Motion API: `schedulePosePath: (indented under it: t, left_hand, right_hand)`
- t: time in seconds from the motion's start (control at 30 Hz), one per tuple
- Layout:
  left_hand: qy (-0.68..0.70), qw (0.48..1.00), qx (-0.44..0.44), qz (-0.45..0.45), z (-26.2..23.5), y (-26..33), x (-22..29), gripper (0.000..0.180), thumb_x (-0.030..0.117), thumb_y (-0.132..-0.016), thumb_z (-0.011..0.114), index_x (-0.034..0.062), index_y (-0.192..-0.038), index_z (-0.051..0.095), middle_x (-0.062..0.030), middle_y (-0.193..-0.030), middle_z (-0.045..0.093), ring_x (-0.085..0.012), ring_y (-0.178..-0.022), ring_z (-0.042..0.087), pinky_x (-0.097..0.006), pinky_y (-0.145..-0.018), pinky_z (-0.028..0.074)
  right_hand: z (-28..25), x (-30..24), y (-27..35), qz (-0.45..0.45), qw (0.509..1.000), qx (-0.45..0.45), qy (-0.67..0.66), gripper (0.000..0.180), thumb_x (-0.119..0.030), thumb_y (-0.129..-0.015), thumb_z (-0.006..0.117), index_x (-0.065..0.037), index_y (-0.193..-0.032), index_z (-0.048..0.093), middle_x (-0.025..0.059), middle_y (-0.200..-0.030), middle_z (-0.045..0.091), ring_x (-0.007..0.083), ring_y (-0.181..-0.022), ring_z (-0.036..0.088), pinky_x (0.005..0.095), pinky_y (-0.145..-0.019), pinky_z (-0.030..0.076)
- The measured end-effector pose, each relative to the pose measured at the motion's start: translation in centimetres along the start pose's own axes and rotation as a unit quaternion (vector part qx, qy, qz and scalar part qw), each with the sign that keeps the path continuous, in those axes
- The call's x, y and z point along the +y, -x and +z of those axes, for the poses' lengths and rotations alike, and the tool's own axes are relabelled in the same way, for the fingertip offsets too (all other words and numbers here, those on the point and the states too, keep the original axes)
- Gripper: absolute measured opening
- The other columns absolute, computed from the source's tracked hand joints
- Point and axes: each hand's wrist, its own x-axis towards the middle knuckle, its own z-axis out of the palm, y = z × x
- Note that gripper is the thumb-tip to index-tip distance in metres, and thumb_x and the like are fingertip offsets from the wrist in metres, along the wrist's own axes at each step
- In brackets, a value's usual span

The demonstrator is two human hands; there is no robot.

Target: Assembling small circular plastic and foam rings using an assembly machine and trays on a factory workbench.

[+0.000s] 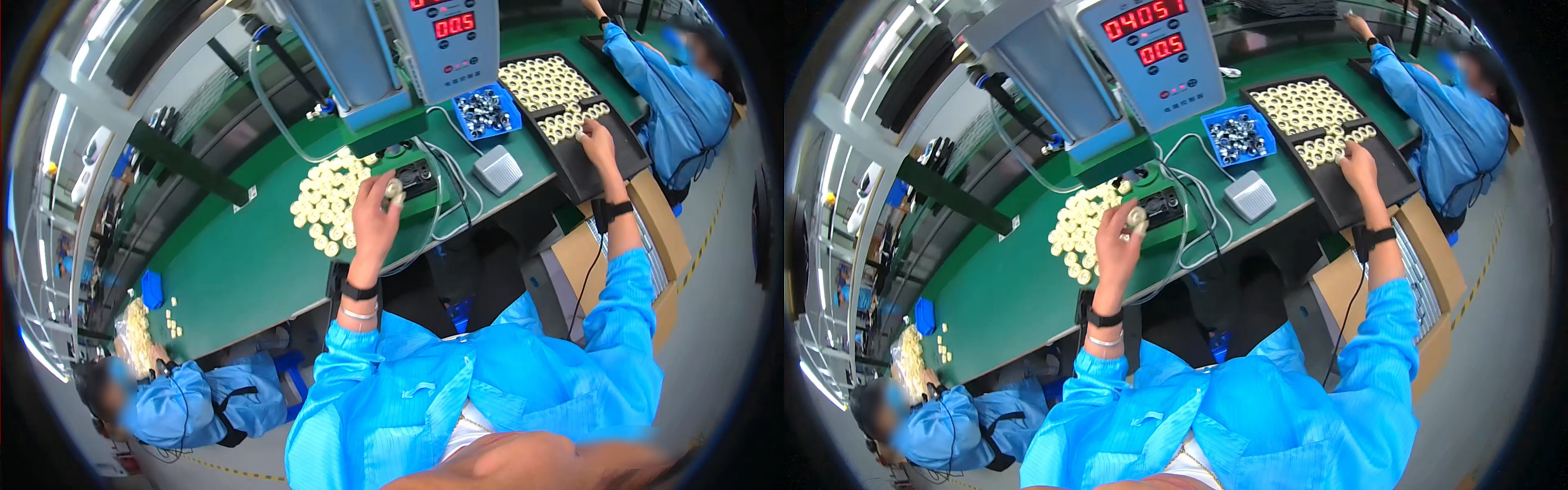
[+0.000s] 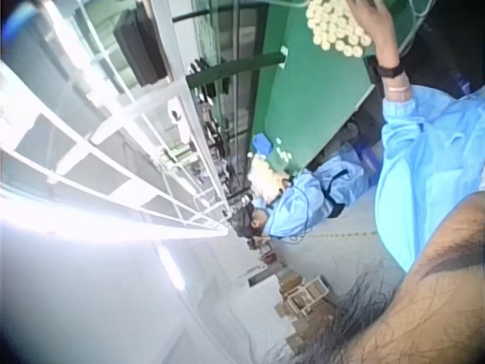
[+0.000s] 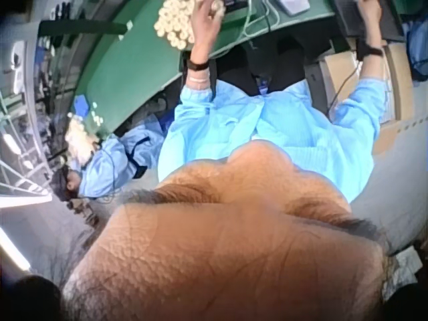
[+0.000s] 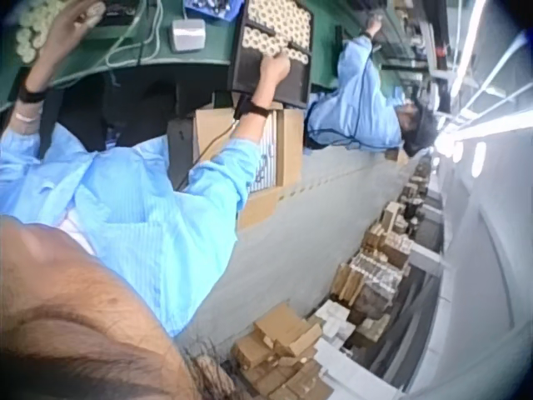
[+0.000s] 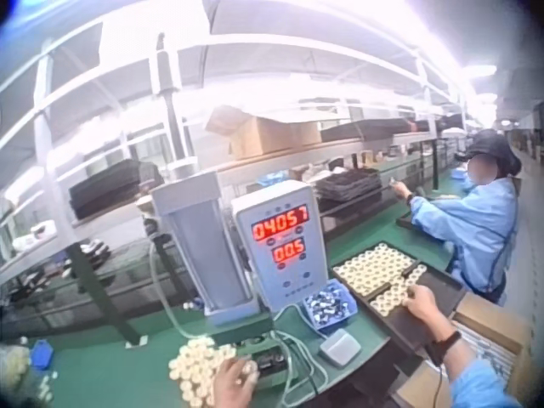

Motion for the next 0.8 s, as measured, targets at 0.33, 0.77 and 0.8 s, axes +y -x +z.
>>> schedulePosePath:
  t: [0.33, 0.77, 0.8]
  left_hand:
    - [-0.12, 0.991, 0.016, 0.065, 2.2, -2.2, -1.1, 0.037, 0.004, -0.074, 0.073, 0.0072, -0.11, 0.069, -0.0077, -0.11, 0.068, -0.0296, -0.095, 0.058, -0.038, -0.084, 0.049]
    - [-0.167, 0.982, -0.021, 0.083, 1.7, -2.0, -1.5, 0.03, 0.001, -0.078, 0.065, 0.0049, -0.107, 0.07, -0.0085, -0.113, 0.069, -0.0347, -0.103, 0.057, -0.042, -0.093, 0.048]
    - [-0.161, 0.982, -0.021, 0.101, 1.8, -1.8, -2.2, 0.032, 0.0, -0.077, 0.064, 0.0058, -0.108, 0.069, -0.0088, -0.113, 0.068, -0.0371, -0.107, 0.057, -0.042, -0.092, 0.048]
  right_hand:
    - [-0.8, -12.1, 8.7, -0.114, 0.942, 0.042, -0.313, 0.038, -0.012, -0.083, 0.068, -0.001, -0.119, 0.065, 0.0111, -0.096, 0.07, 0.0166, -0.084, 0.066, 0.0314, -0.076, 0.052]
    - [8.7, -21.0, 0.5, -0.228, 0.968, -0.061, 0.085, 0.02, -0.006, -0.073, 0.063, -0.008, -0.091, 0.073, 0.0175, -0.09, 0.07, 0.0348, -0.088, 0.068, 0.0453, -0.079, 0.053]
    - [9.1, -21.2, 0.0, -0.211, 0.966, -0.077, 0.129, 0.017, -0.005, -0.072, 0.063, -0.008, -0.086, 0.073, 0.0175, -0.088, 0.07, 0.0347, -0.087, 0.068, 0.046, -0.077, 0.054]
